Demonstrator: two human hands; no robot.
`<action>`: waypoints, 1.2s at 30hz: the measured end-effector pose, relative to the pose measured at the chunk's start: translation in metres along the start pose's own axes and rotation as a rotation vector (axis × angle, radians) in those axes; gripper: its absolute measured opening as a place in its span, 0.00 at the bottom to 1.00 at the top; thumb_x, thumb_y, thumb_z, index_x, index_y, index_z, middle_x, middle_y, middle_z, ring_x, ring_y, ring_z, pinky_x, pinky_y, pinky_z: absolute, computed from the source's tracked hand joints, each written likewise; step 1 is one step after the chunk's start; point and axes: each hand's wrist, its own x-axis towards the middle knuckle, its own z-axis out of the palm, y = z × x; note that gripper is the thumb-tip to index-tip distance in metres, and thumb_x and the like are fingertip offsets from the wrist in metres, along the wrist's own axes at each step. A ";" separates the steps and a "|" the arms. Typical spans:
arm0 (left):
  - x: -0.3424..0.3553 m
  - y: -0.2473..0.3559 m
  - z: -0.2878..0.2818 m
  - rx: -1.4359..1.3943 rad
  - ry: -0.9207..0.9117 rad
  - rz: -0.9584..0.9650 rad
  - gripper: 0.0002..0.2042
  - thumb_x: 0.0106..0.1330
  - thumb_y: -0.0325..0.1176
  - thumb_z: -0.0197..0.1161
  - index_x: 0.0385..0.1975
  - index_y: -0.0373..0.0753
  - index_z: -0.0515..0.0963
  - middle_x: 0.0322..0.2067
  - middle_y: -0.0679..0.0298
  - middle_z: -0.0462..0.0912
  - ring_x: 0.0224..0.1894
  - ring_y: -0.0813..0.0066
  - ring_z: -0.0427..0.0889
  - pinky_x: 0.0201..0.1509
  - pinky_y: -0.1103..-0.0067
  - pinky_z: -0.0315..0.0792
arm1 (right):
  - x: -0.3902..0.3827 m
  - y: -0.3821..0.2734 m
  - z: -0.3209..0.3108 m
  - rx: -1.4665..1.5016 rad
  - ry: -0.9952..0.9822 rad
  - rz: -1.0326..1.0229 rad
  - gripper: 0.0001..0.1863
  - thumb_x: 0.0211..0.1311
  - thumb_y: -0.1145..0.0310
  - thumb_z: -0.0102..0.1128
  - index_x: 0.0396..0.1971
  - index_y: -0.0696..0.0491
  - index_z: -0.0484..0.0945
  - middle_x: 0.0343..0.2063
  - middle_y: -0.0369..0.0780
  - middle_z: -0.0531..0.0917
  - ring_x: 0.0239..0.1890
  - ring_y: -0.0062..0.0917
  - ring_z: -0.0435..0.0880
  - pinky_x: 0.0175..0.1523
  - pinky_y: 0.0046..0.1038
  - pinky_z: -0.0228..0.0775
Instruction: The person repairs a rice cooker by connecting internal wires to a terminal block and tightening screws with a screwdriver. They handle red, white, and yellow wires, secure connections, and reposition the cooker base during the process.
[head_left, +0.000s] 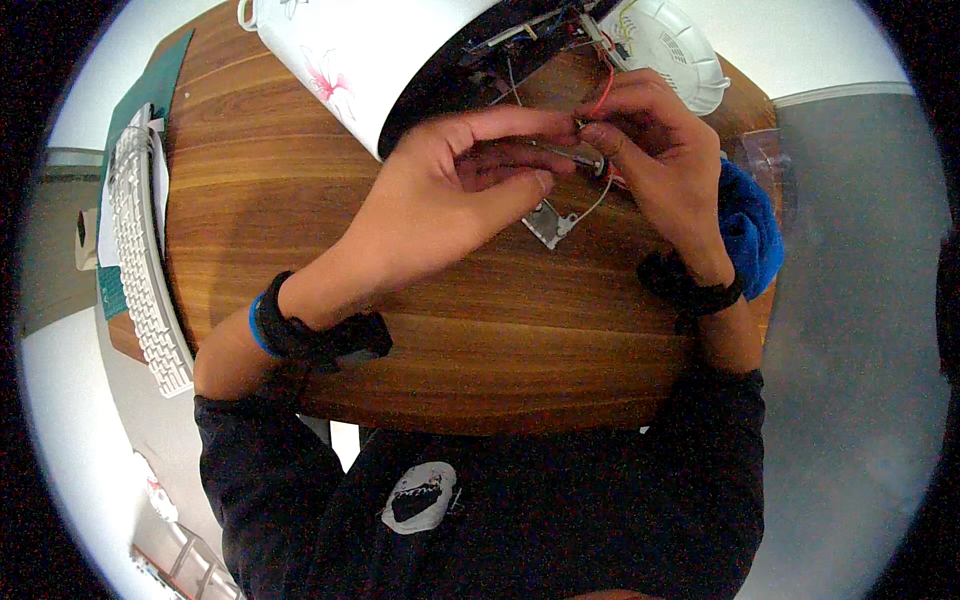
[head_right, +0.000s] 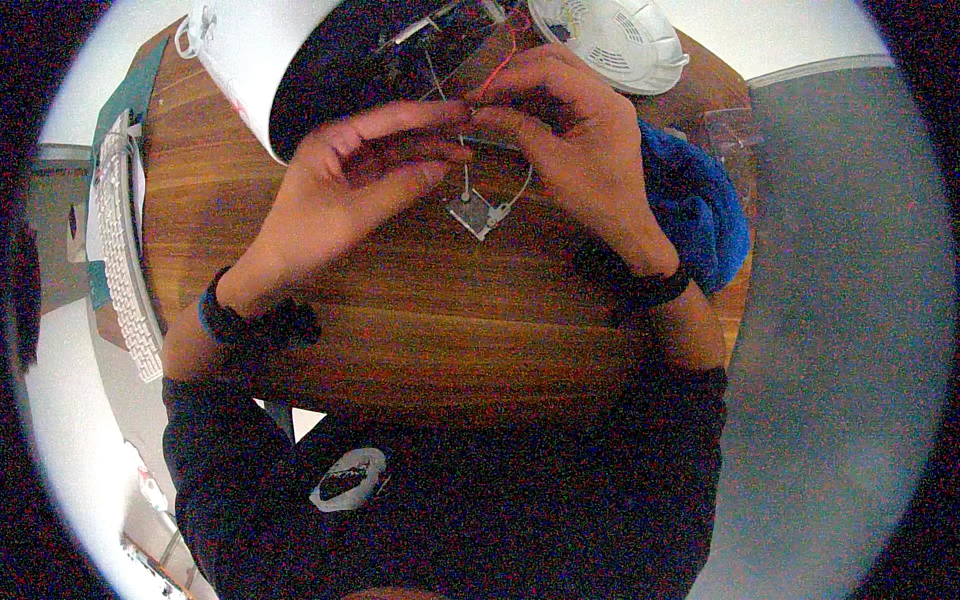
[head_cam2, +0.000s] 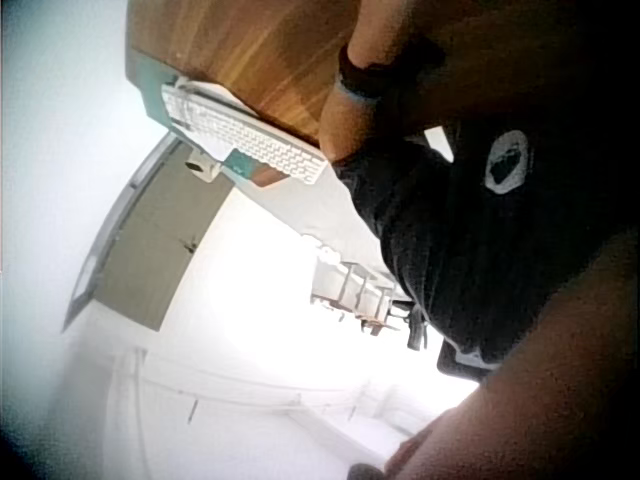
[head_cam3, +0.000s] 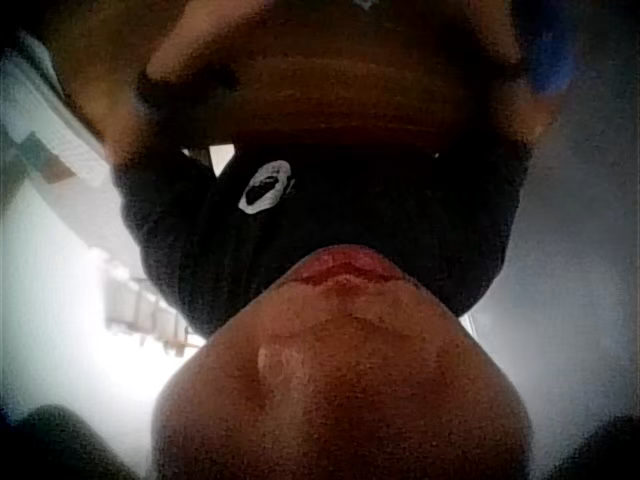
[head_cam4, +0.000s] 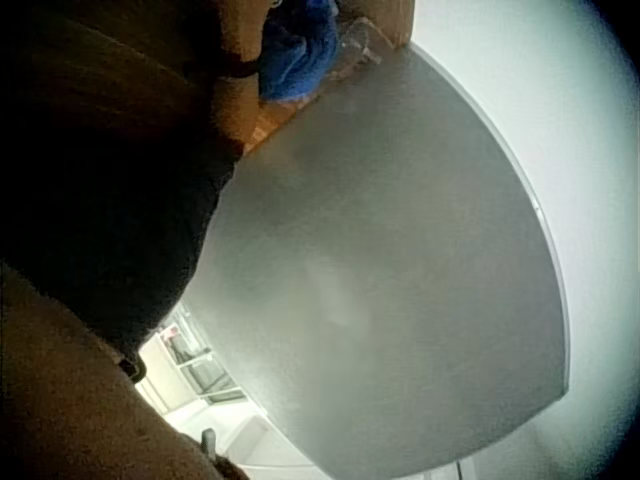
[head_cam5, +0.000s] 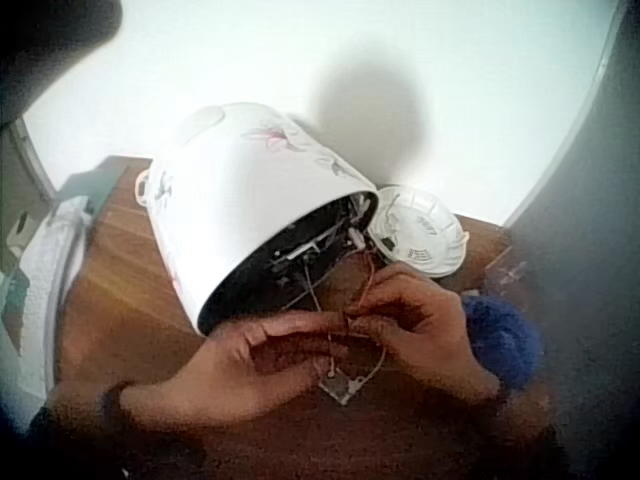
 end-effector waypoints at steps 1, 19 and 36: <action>0.000 0.000 0.000 0.021 -0.003 0.001 0.19 0.70 0.22 0.61 0.61 0.33 0.74 0.54 0.60 0.82 0.56 0.74 0.81 0.63 0.78 0.75 | 0.000 0.000 0.000 0.008 0.000 0.003 0.07 0.56 0.76 0.71 0.34 0.55 0.83 0.37 0.36 0.85 0.43 0.25 0.84 0.51 0.25 0.75; -0.003 0.004 0.000 0.218 -0.013 0.055 0.18 0.69 0.20 0.61 0.59 0.32 0.75 0.54 0.61 0.81 0.55 0.75 0.81 0.61 0.79 0.75 | -0.005 0.002 0.003 -0.142 0.004 0.016 0.09 0.53 0.73 0.72 0.35 0.53 0.82 0.36 0.37 0.85 0.42 0.30 0.85 0.49 0.28 0.76; -0.001 0.004 0.000 0.400 0.050 0.235 0.11 0.68 0.23 0.65 0.49 0.34 0.79 0.46 0.65 0.84 0.50 0.79 0.81 0.57 0.80 0.75 | -0.006 -0.017 0.003 -0.468 0.048 -0.402 0.12 0.51 0.71 0.75 0.35 0.52 0.82 0.35 0.40 0.85 0.39 0.34 0.86 0.43 0.30 0.79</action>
